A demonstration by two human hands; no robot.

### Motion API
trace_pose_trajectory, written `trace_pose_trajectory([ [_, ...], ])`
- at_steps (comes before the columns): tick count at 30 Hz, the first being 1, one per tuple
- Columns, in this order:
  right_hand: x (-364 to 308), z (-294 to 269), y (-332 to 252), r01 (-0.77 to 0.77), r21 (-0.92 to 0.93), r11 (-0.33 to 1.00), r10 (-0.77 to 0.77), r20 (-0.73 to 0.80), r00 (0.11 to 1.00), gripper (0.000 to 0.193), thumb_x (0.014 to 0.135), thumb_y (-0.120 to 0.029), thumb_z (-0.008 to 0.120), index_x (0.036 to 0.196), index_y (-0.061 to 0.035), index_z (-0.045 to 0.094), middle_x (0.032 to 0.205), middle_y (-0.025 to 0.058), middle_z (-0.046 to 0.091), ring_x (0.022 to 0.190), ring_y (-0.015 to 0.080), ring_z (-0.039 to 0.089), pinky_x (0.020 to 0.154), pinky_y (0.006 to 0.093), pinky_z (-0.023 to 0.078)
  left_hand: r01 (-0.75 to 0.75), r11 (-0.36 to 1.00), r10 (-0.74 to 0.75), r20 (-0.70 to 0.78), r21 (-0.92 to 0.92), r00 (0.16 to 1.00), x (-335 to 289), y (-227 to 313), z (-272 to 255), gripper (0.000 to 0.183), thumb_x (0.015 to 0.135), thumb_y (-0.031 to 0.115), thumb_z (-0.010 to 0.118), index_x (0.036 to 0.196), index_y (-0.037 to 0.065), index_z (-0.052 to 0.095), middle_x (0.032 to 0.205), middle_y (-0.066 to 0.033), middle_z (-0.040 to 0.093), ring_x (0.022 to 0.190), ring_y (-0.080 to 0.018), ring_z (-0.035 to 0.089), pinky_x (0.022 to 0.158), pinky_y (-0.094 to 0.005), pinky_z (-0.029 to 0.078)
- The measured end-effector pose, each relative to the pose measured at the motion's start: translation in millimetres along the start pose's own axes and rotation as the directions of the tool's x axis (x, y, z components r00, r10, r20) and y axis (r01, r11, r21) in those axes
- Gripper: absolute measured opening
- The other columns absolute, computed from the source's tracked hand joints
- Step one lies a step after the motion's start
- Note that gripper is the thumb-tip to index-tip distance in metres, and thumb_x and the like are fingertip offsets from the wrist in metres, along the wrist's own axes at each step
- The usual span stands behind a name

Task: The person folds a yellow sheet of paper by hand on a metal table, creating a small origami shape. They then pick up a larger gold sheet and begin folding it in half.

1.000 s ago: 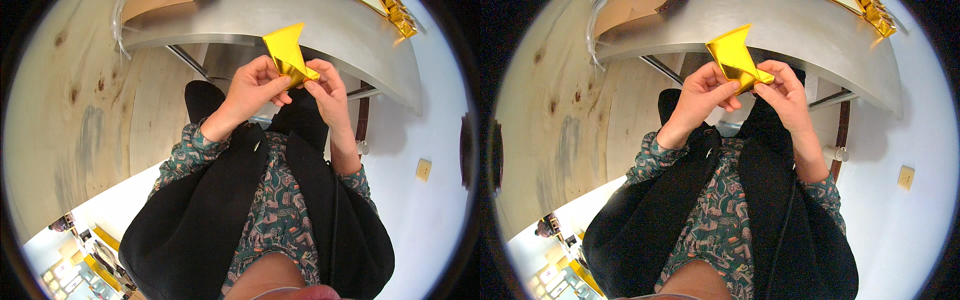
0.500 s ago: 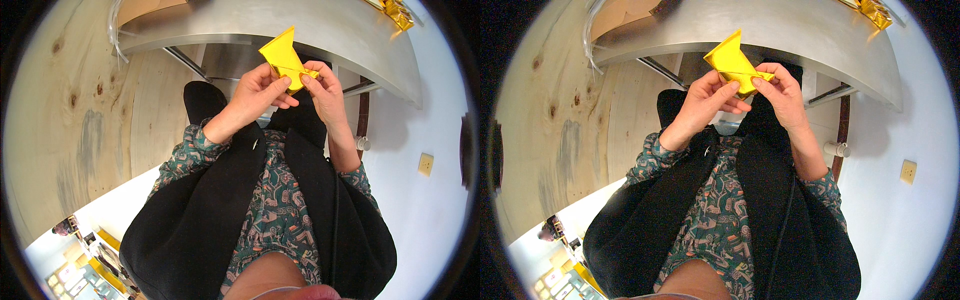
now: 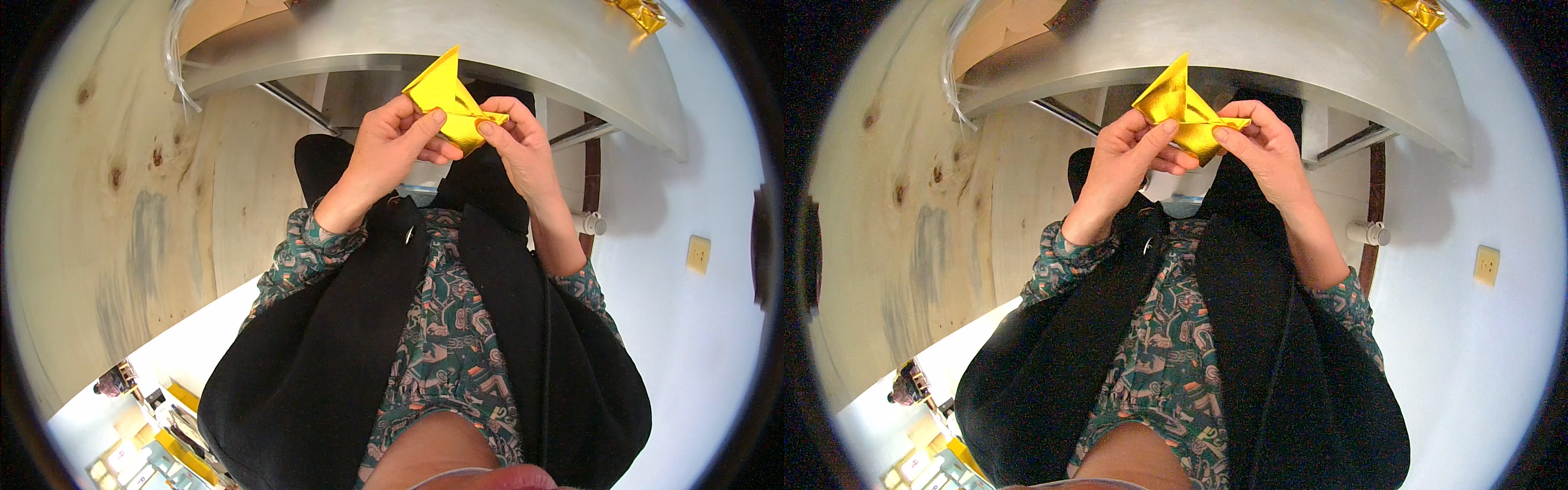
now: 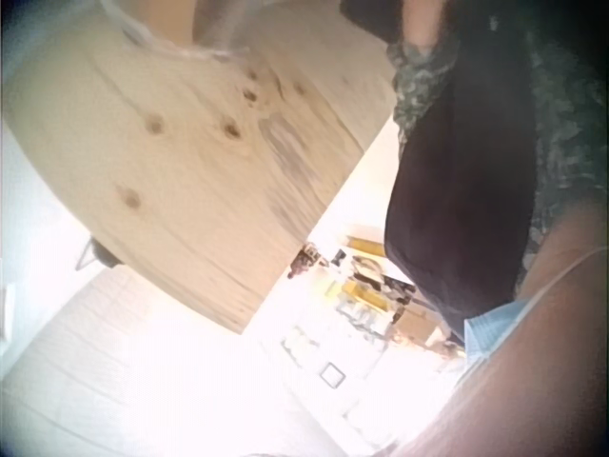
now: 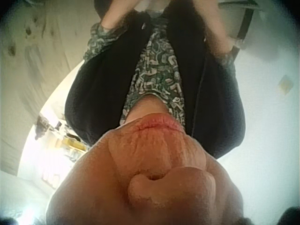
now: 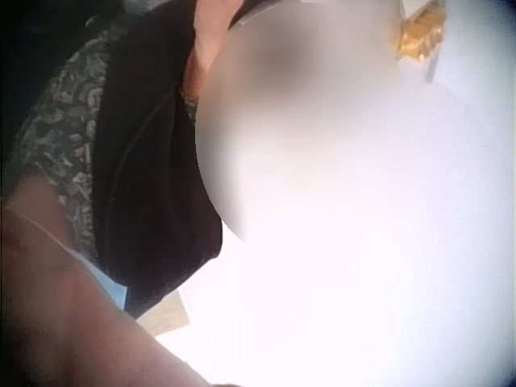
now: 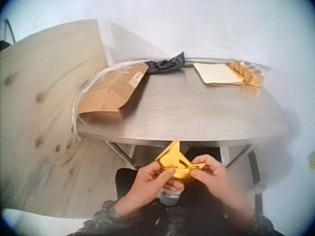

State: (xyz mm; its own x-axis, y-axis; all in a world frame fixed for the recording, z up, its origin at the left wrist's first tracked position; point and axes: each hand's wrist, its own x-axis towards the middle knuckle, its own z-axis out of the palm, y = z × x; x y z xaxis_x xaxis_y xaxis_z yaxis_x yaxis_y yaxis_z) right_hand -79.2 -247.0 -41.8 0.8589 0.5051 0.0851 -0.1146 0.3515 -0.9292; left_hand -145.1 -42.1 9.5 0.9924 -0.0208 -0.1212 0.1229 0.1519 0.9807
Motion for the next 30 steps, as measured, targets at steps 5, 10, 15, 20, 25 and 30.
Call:
trace_pose_trajectory([
  [5, 0, -2, 1, -0.002, 0.060, 0.998, 0.001, 0.009, 1.000, 0.020, 0.097, -0.013, 0.072, 0.112, -0.0050, 0.063, 0.099, 0.0002, 0.066, 0.088, 0.0079, 0.062, 0.078, 0.0247, 0.052, 0.002, 0.999, -0.002, 0.021, 0.033, 1.000, -1, 0, 0, 0.029, 0.106, 0.023, 0.059, 0.118, -0.003, 0.060, 0.105, -0.0168, 0.073, 0.087, -0.0212, 0.077, 0.070, -0.0249, 0.063],
  [10, -1, -4, 5, -0.015, 0.128, 0.992, 0.013, 0.018, 1.000, 0.016, 0.097, -0.013, 0.072, 0.110, -0.0054, 0.064, 0.097, 0.0002, 0.066, 0.087, 0.0084, 0.062, 0.077, 0.0249, 0.052, -0.031, 0.998, 0.031, -0.002, 0.052, 1.000, -2, -3, 2, 0.032, 0.106, 0.026, 0.059, 0.118, -0.003, 0.063, 0.097, -0.0139, 0.074, 0.082, -0.0192, 0.077, 0.068, -0.0250, 0.062],
  [15, -1, -6, 7, -0.016, 0.142, 0.990, 0.012, 0.031, 0.999, 0.015, 0.097, -0.013, 0.072, 0.108, -0.0056, 0.064, 0.096, 0.0002, 0.066, 0.086, 0.0082, 0.062, 0.075, 0.0242, 0.052, 0.003, 0.999, -0.004, 0.028, 0.041, 1.000, -1, -3, 1, 0.036, 0.106, 0.028, 0.058, 0.125, -0.004, 0.061, 0.107, -0.0181, 0.073, 0.087, -0.0206, 0.077, 0.072, -0.0243, 0.063],
  [20, 0, -10, 6, -0.038, 0.114, 0.993, 0.033, 0.052, 0.998, 0.015, 0.097, -0.014, 0.072, 0.106, -0.0062, 0.064, 0.096, -0.0003, 0.066, 0.085, 0.0072, 0.062, 0.073, 0.0229, 0.052, 0.006, 0.999, -0.006, 0.003, 0.051, 1.000, -2, -2, 4, 0.034, 0.106, 0.027, 0.058, 0.121, -0.004, 0.064, 0.098, -0.0151, 0.074, 0.081, -0.0198, 0.077, 0.068, -0.0244, 0.062],
  [25, -1, -13, 5, -0.067, 0.103, 0.992, 0.061, 0.067, 0.996, 0.014, 0.097, -0.015, 0.073, 0.103, -0.0072, 0.063, 0.093, -0.0015, 0.065, 0.083, 0.0060, 0.061, 0.072, 0.0217, 0.051, 0.062, 0.997, -0.064, 0.050, 0.050, 0.997, 0, 2, 1, 0.032, 0.105, 0.025, 0.060, 0.119, -0.003, 0.066, 0.098, -0.0136, 0.075, 0.081, -0.0191, 0.077, 0.067, -0.0255, 0.062],
  [30, -3, -13, 4, -0.069, 0.034, 0.997, 0.066, 0.065, 0.996, 0.014, 0.096, -0.015, 0.073, 0.104, -0.0075, 0.063, 0.091, -0.0016, 0.065, 0.080, 0.0062, 0.061, 0.071, 0.0222, 0.051, 0.113, 0.979, -0.135, 0.119, 0.171, 0.984, 7, 7, -13, 0.029, 0.102, 0.023, 0.064, 0.119, 0.000, 0.067, 0.094, -0.0094, 0.075, 0.075, -0.0148, 0.074, 0.061, -0.0248, 0.059],
])
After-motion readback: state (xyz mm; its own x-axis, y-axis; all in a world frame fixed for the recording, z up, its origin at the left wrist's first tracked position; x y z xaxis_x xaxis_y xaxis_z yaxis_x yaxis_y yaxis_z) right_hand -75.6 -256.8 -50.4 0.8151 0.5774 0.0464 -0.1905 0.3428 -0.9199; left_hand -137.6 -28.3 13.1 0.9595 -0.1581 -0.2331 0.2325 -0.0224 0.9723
